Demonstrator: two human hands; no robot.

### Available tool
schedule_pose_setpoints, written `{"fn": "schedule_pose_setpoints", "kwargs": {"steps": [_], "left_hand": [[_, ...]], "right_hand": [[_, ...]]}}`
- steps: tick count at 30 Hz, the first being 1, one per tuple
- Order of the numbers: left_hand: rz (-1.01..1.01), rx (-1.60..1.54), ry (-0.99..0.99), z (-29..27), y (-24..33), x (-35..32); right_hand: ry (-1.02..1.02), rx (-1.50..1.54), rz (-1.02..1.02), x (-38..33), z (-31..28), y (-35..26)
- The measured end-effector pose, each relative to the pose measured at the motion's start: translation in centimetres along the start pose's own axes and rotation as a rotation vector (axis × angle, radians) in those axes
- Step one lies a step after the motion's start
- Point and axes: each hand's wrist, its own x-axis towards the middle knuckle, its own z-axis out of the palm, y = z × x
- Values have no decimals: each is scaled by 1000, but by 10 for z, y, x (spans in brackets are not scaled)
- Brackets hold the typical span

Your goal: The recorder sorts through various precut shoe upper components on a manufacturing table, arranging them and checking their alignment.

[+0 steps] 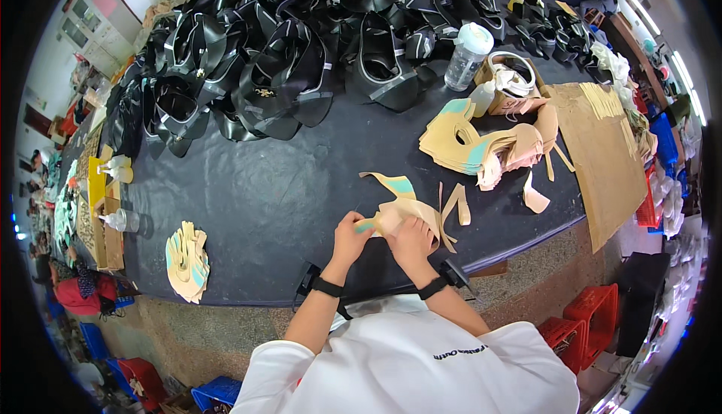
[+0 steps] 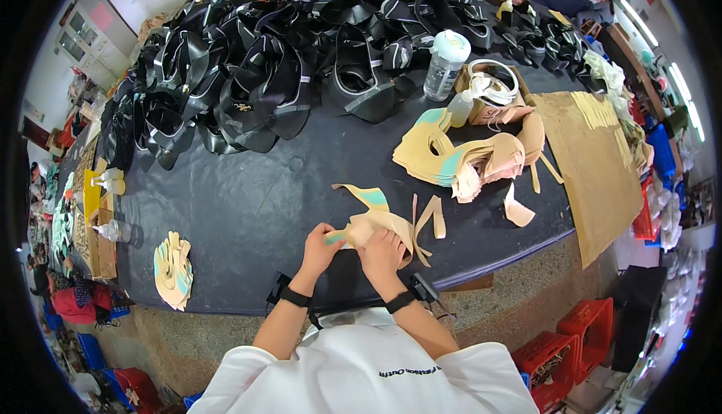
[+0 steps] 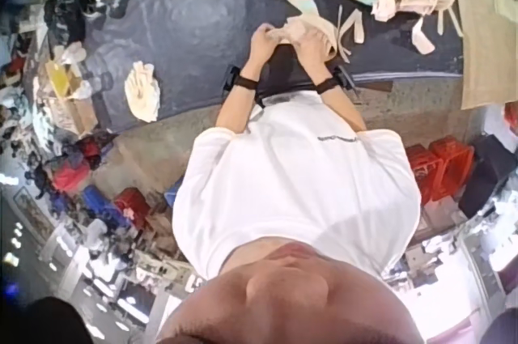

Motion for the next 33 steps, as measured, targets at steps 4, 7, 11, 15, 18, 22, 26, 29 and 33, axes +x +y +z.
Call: {"fn": "schedule_pose_setpoints", "kwargs": {"steps": [4,7,11,15,18,22,26,29,33], "left_hand": [[-266,-577,101,-15,-13,-16],[-343,-1099,289,-49,9,-32],[-255,-795,425,-111,17,-57],[-279,-826,432,-139,45,-65],[-288,-1006,375,-136,53,-68],[-316,-1054,250,-118,65,-68],[-192,-894,339,-113,47,-68],[-162,-684,510,-124,35,-66],[-68,-374,835,-183,19,-64]], "right_hand": [[-310,241,131,11,-8,-13],[-571,770,84,9,-19,-20],[-947,1231,173,4,-56,-50],[-949,1170,107,7,-53,-60],[-1126,1332,237,4,-56,-73],[-1383,1638,588,-4,-54,-82],[-1419,1708,748,0,-44,-63],[-1349,1655,810,11,-51,-41],[-1315,2006,359,22,-92,-4]]}}
